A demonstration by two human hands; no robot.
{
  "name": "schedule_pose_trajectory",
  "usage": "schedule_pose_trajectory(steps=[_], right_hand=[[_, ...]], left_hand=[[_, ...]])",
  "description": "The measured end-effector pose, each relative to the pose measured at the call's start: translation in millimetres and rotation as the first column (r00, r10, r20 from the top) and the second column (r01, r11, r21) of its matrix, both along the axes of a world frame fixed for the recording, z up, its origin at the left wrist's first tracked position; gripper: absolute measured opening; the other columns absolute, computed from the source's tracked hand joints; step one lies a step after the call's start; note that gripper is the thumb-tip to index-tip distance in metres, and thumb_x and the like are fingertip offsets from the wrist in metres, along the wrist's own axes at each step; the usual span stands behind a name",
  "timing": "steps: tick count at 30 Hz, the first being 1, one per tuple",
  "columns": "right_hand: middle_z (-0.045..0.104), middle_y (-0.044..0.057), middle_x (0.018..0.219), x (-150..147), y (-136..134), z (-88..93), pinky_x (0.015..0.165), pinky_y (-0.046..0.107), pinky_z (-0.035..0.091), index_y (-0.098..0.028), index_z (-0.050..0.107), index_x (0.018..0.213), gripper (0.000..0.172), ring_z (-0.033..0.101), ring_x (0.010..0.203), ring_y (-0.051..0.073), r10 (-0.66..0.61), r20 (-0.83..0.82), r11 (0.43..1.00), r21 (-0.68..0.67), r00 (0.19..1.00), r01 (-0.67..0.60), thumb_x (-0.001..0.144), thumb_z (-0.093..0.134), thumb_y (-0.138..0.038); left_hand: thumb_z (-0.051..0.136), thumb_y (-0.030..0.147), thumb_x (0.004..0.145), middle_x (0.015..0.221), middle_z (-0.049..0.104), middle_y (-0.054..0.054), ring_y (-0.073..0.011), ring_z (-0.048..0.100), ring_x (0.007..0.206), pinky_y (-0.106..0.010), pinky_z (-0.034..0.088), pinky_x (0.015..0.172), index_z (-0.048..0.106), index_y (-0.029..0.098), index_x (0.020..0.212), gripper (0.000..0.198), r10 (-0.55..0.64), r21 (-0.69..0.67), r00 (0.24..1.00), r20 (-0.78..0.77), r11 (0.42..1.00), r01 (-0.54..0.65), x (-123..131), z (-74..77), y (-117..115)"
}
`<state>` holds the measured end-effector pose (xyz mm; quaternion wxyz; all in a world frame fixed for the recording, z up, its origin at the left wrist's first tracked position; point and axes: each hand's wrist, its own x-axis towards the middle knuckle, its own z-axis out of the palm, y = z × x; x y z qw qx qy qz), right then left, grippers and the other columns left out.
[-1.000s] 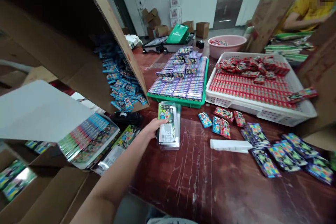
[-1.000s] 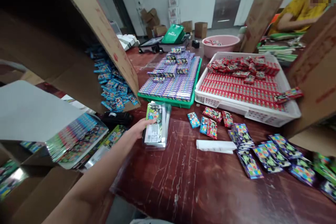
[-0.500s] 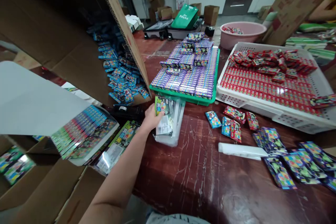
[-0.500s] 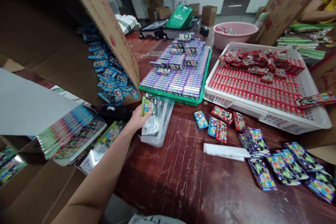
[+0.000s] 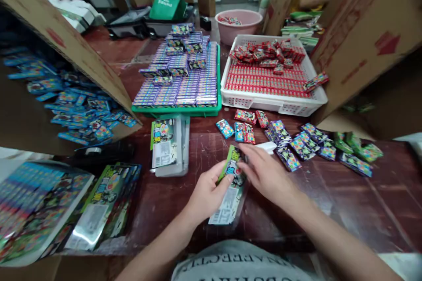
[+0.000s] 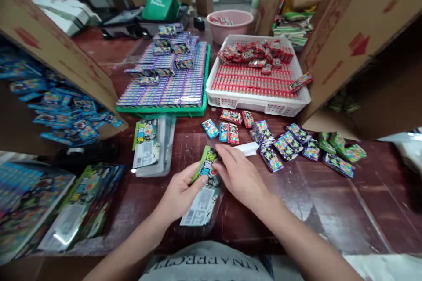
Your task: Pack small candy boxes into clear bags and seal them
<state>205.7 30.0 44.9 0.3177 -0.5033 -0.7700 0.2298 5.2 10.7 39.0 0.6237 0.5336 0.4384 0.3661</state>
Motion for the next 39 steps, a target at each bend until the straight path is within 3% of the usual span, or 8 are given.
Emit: schedule_pose_trajectory(steps=[6, 12, 16, 19, 23, 31, 35, 39], right_hand=[[0.067, 0.003, 0.079, -2.9, 8.2, 13.3, 0.067, 0.035, 0.05, -0.022, 0.065, 0.089, 0.011, 0.064, 0.073, 0.02, 0.203, 0.134, 0.971, -0.153, 0.97, -0.182, 0.092, 0.068, -0.032], [0.074, -0.002, 0.1, 15.1, 18.8, 37.4, 0.105, 0.042, 0.045, -0.03, 0.07, 0.1, 0.012, 0.07, 0.094, 0.016, 0.67, -0.119, 0.677, -0.308, 0.733, -0.668, 0.099, 0.058, -0.027], [0.073, 0.006, 0.115, 7.2, 7.4, 12.9, 0.099, 0.043, 0.051, -0.027, 0.064, 0.118, 0.024, 0.068, 0.112, 0.023, 0.121, -0.214, 0.953, -0.248, 0.969, -0.174, 0.099, 0.058, -0.04], [0.075, 0.009, 0.108, -9.9, -12.2, -14.9, 0.082, 0.037, 0.056, -0.023, 0.058, 0.124, 0.037, 0.072, 0.099, 0.024, -0.181, -0.154, 0.935, -0.334, 0.971, 0.121, 0.099, 0.055, -0.051], [0.076, 0.011, 0.086, -32.0, -32.1, -39.4, 0.063, 0.031, 0.051, -0.018, 0.062, 0.106, 0.038, 0.075, 0.077, 0.027, -0.204, 0.288, 0.878, -0.368, 0.935, 0.305, 0.107, 0.035, -0.045], [0.078, 0.006, 0.098, 5.8, -25.1, -28.3, 0.071, 0.032, 0.056, -0.022, 0.053, 0.132, 0.039, 0.075, 0.082, 0.023, -0.118, 0.189, 0.932, -0.318, 0.975, 0.174, 0.104, 0.045, -0.047], [0.051, 0.014, 0.152, 114.9, 23.7, -3.8, 0.113, 0.051, 0.04, -0.022, 0.03, 0.156, 0.074, 0.049, 0.137, 0.032, -0.08, 0.24, 0.996, 0.066, 0.968, 0.065, 0.094, 0.062, -0.048], [0.025, 0.013, 0.167, 176.9, 94.0, -8.7, 0.119, 0.059, 0.029, -0.019, 0.02, 0.161, 0.106, 0.023, 0.151, 0.041, 0.148, 0.568, 0.988, -0.044, 0.81, -0.149, 0.075, 0.077, -0.042]], left_hand=[[0.066, 0.027, 0.091, 0.12, 0.073, -0.008, -0.027, 0.065, 0.115, -0.039, 0.045, 0.107, 0.068, 0.02, 0.131, 0.041, -0.046, -0.069, 0.998, -0.047, 0.997, 0.043, -26.8, -11.4, -6.7], [0.088, 0.028, 0.068, 0.111, 0.076, -0.01, -0.027, 0.071, 0.099, -0.035, 0.054, 0.088, 0.071, 0.016, 0.121, 0.057, -0.322, -0.263, 0.945, -0.049, 0.917, 0.299, -44.1, -9.4, -2.9], [0.079, 0.038, 0.08, 0.101, 0.078, -0.008, -0.0234, 0.071, 0.089, -0.033, 0.055, 0.082, 0.074, 0.014, 0.106, 0.036, 0.049, -0.205, 0.997, -0.066, 0.977, -0.062, -24.5, -25.0, 1.1], [0.072, 0.045, 0.086, 0.102, 0.078, -0.008, -0.0225, 0.071, 0.088, -0.032, 0.056, 0.08, 0.072, 0.015, 0.109, 0.038, 0.2, -0.176, 0.979, -0.042, 0.963, -0.204, -1.9, -35.1, -4.2], [0.06, 0.051, 0.094, 0.104, 0.076, -0.007, -0.0233, 0.07, 0.091, -0.033, 0.054, 0.082, 0.066, 0.017, 0.115, 0.041, 0.212, -0.027, 0.938, -0.275, 0.973, -0.229, 17.9, -45.1, -17.5], [0.049, 0.051, 0.1, 0.119, 0.072, -0.011, -0.0266, 0.072, 0.101, -0.039, 0.057, 0.086, 0.047, 0.019, 0.143, 0.054, 0.173, 0.039, 0.846, -0.504, 0.983, -0.178, -2.8, -65.8, -31.2], [0.061, 0.044, 0.095, 0.157, 0.04, -0.019, -0.0319, 0.049, 0.139, -0.048, 0.048, 0.108, 0.012, 0.022, 0.159, 0.084, 0.349, 0.436, 0.716, -0.605, 0.897, -0.07, -30.2, -26.8, -9.5], [0.048, 0.029, 0.101, 0.147, 0.052, -0.013, -0.0272, 0.047, 0.139, -0.044, 0.036, 0.117, 0.04, 0.02, 0.148, 0.049, 0.298, 0.492, 0.476, -0.827, 0.793, 0.359, -10.6, 17.9, 76.2]])
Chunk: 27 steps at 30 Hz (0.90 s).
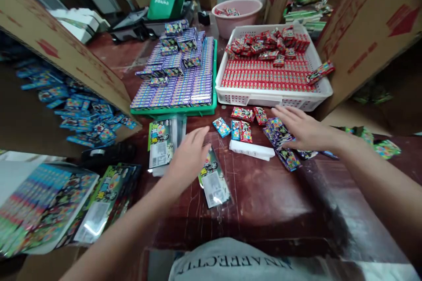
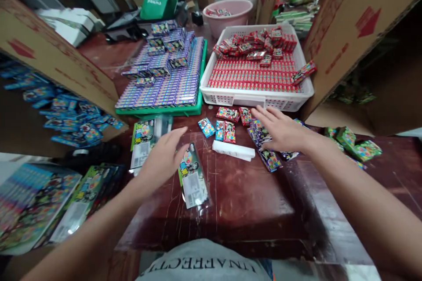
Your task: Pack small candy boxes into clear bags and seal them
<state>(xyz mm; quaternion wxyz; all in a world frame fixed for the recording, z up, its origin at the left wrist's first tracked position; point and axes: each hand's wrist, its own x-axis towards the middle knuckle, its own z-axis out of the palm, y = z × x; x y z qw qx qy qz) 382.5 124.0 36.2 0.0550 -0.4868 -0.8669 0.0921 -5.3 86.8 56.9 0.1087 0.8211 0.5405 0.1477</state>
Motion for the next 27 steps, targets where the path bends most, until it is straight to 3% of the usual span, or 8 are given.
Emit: schedule_pose_trajectory(steps=[4, 8, 11, 13, 16, 18, 22, 27], right_hand=[[0.054, 0.013, 0.147, -7.9, 32.4, 1.6, 0.11, 0.053, 0.042, -0.023, 0.046, 0.15, 0.086, 0.049, 0.135, 0.039, 0.057, 0.138, 0.988, -0.152, 0.989, -0.036, 0.069, 0.076, -0.032], [0.061, 0.014, 0.124, -4.3, -12.3, 23.1, 0.1, 0.049, 0.047, -0.025, 0.06, 0.136, 0.061, 0.058, 0.114, 0.035, -0.152, 0.003, 0.988, -0.002, 0.988, 0.152, 0.081, 0.069, -0.051], [0.063, 0.011, 0.109, 2.9, -81.1, 21.4, 0.091, 0.041, 0.049, -0.023, 0.066, 0.113, 0.051, 0.062, 0.1, 0.028, -0.427, -0.205, 0.904, -0.122, 0.881, 0.41, 0.09, 0.054, -0.067], [0.067, 0.008, 0.096, -3.1, -123.5, 6.5, 0.081, 0.036, 0.05, -0.022, 0.063, 0.095, 0.055, 0.064, 0.09, 0.025, -0.643, -0.261, 0.759, -0.342, 0.72, 0.554, 0.098, 0.033, -0.068], [0.067, 0.006, 0.079, -21.5, -163.4, -23.7, 0.071, 0.034, 0.049, -0.022, 0.057, 0.083, 0.063, 0.065, 0.079, 0.024, -0.795, -0.174, 0.545, -0.625, 0.581, 0.559, 0.101, 0.016, -0.066], [0.067, 0.006, 0.079, -28.7, -175.5, -36.4, 0.07, 0.034, 0.048, -0.021, 0.058, 0.092, 0.058, 0.067, 0.078, 0.024, -0.807, -0.112, 0.503, -0.645, 0.579, 0.575, 0.102, 0.021, -0.065], [0.066, 0.016, 0.113, -17.2, -185.2, -31.1, 0.08, 0.042, 0.052, -0.017, 0.049, 0.135, 0.065, 0.068, 0.097, 0.031, -0.748, -0.033, 0.607, -0.438, 0.663, 0.663, 0.091, 0.053, -0.065], [0.046, 0.014, 0.152, -3.4, -183.2, -24.9, 0.105, 0.057, 0.045, -0.028, 0.03, 0.156, 0.088, 0.049, 0.131, 0.037, -0.373, -0.151, 0.902, -0.29, 0.916, 0.319, 0.082, 0.073, -0.047]], left_hand=[[0.075, 0.043, 0.081, 0.14, 0.057, -0.021, -0.0378, 0.052, 0.13, -0.046, 0.043, 0.107, 0.039, 0.011, 0.149, 0.084, -0.047, -0.214, 0.953, -0.298, 0.977, -0.019, 49.0, -2.3, 94.8], [0.083, 0.04, 0.065, 0.127, 0.063, -0.021, -0.0416, 0.057, 0.119, -0.049, 0.046, 0.101, 0.044, 0.011, 0.145, 0.094, -0.057, -0.219, 0.941, -0.335, 0.976, -0.019, 59.7, -12.4, 119.1], [0.07, 0.033, 0.077, 0.136, 0.052, -0.02, -0.04, 0.049, 0.129, -0.055, 0.038, 0.11, 0.029, 0.014, 0.154, 0.09, -0.001, -0.073, 0.972, -0.236, 0.997, -0.016, 45.8, -4.0, 84.7], [0.068, 0.028, 0.075, 0.139, 0.047, -0.015, -0.0341, 0.047, 0.133, -0.05, 0.04, 0.113, 0.03, 0.021, 0.154, 0.088, -0.053, 0.038, 0.998, 0.025, 0.998, 0.052, 42.7, -0.5, 46.0], [0.069, 0.024, 0.074, 0.146, 0.039, -0.01, -0.0292, 0.048, 0.135, -0.045, 0.043, 0.115, 0.033, 0.029, 0.151, 0.085, -0.277, -0.141, 0.927, 0.252, 0.937, 0.318, 61.2, -13.3, -20.1], [0.067, 0.021, 0.078, 0.152, 0.034, -0.011, -0.0261, 0.051, 0.134, -0.04, 0.047, 0.113, 0.028, 0.027, 0.154, 0.086, -0.349, -0.305, 0.891, 0.29, 0.849, 0.432, 83.2, -32.0, -56.0], [0.07, 0.019, 0.08, 0.161, 0.029, -0.013, -0.0317, 0.028, 0.151, -0.048, 0.032, 0.124, 0.02, 0.023, 0.157, 0.092, -0.497, -0.306, 0.841, 0.213, 0.784, 0.541, 110.4, -63.8, -75.8], [0.081, 0.042, 0.076, 0.155, 0.041, -0.018, -0.037, 0.039, 0.143, -0.056, 0.032, 0.118, 0.017, 0.02, 0.159, 0.107, -0.584, -0.303, 0.803, 0.12, 0.749, 0.589, 112.3, -64.1, -53.4]])
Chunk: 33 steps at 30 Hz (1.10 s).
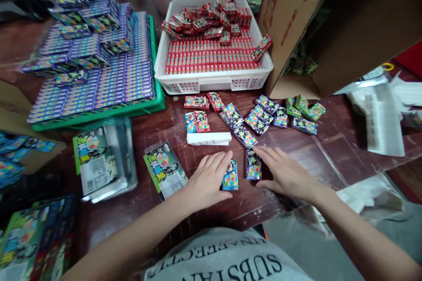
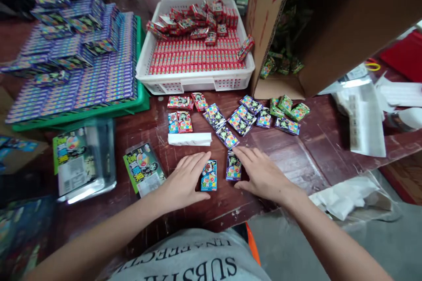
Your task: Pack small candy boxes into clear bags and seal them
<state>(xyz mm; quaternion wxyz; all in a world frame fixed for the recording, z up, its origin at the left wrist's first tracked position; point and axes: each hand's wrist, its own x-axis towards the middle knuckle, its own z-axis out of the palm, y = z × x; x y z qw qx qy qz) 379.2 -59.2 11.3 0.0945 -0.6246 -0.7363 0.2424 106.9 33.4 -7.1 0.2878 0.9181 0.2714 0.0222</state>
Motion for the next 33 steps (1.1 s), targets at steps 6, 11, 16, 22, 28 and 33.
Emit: schedule_pose_trajectory(steps=[6, 11, 16, 22, 28, 33], right_hand=[[0.055, 0.013, 0.139, -28.4, 10.3, -17.4, 0.107, 0.054, 0.043, -0.021, 0.036, 0.153, 0.089, 0.049, 0.122, 0.035, 0.11, -0.138, 0.993, 0.059, 0.984, -0.102, 0.075, 0.077, -0.035], [0.055, 0.014, 0.138, -33.8, 8.7, -24.4, 0.106, 0.054, 0.043, -0.022, 0.028, 0.158, 0.1, 0.048, 0.122, 0.034, 0.096, -0.199, 0.995, 0.037, 0.975, -0.09, 0.077, 0.081, -0.045], [0.043, 0.017, 0.153, -17.6, 8.2, -21.1, 0.113, 0.051, 0.04, -0.023, 0.014, 0.161, 0.113, 0.044, 0.135, 0.034, 0.156, -0.246, 0.986, 0.098, 0.957, -0.136, 0.077, 0.076, -0.065], [0.045, 0.023, 0.147, 107.0, 85.5, -9.1, 0.111, 0.051, 0.04, -0.015, 0.023, 0.154, 0.073, 0.047, 0.134, 0.032, -0.534, -0.034, 0.75, 0.443, 0.845, 0.491, 0.097, 0.05, -0.054], [0.055, 0.024, 0.136, 198.0, 214.6, 3.8, 0.107, 0.049, 0.041, -0.009, 0.044, 0.142, 0.068, 0.051, 0.128, 0.036, -0.583, 0.147, 0.773, 0.403, 0.799, 0.49, 0.089, 0.062, -0.048], [0.059, 0.022, 0.132, 188.5, 273.8, -3.5, 0.099, 0.045, 0.047, -0.01, 0.051, 0.138, 0.075, 0.059, 0.117, 0.033, -0.536, 0.232, 0.831, 0.313, 0.811, 0.46, 0.079, 0.074, -0.05]], left_hand=[[0.075, 0.039, 0.078, 0.147, 0.05, -0.016, -0.0337, 0.047, 0.132, -0.052, 0.033, 0.113, 0.018, 0.019, 0.159, 0.101, 0.015, 0.005, 1.0, -0.022, 1.0, -0.014, 11.7, -0.6, -1.0], [0.08, 0.053, 0.072, 0.149, 0.049, -0.014, -0.0346, 0.046, 0.129, -0.051, 0.034, 0.109, 0.02, 0.02, 0.159, 0.11, 0.018, -0.007, 0.999, -0.042, 1.0, -0.018, 19.8, -4.5, -2.8], [0.077, 0.042, 0.073, 0.149, 0.052, -0.011, -0.0344, 0.047, 0.124, -0.052, 0.035, 0.108, 0.027, 0.024, 0.158, 0.1, 0.059, 0.008, 0.997, -0.043, 0.998, -0.058, 23.9, -4.4, -6.3], [0.073, 0.031, 0.07, 0.145, 0.058, -0.007, -0.0347, 0.051, 0.124, -0.051, 0.038, 0.108, 0.037, 0.031, 0.155, 0.093, 0.182, 0.04, 0.981, -0.061, 0.983, -0.179, 16.4, -20.2, -9.9], [0.076, 0.034, 0.065, 0.149, 0.056, -0.006, -0.0386, 0.052, 0.128, -0.054, 0.039, 0.108, 0.04, 0.033, 0.155, 0.097, 0.181, 0.064, 0.973, -0.14, 0.983, -0.174, 4.8, -48.1, -4.3], [0.082, 0.038, 0.065, 0.15, 0.055, -0.008, -0.0397, 0.051, 0.129, -0.055, 0.038, 0.109, 0.036, 0.034, 0.157, 0.103, 0.171, 0.024, 0.969, -0.178, 0.985, -0.17, 6.0, -44.4, -9.8]])
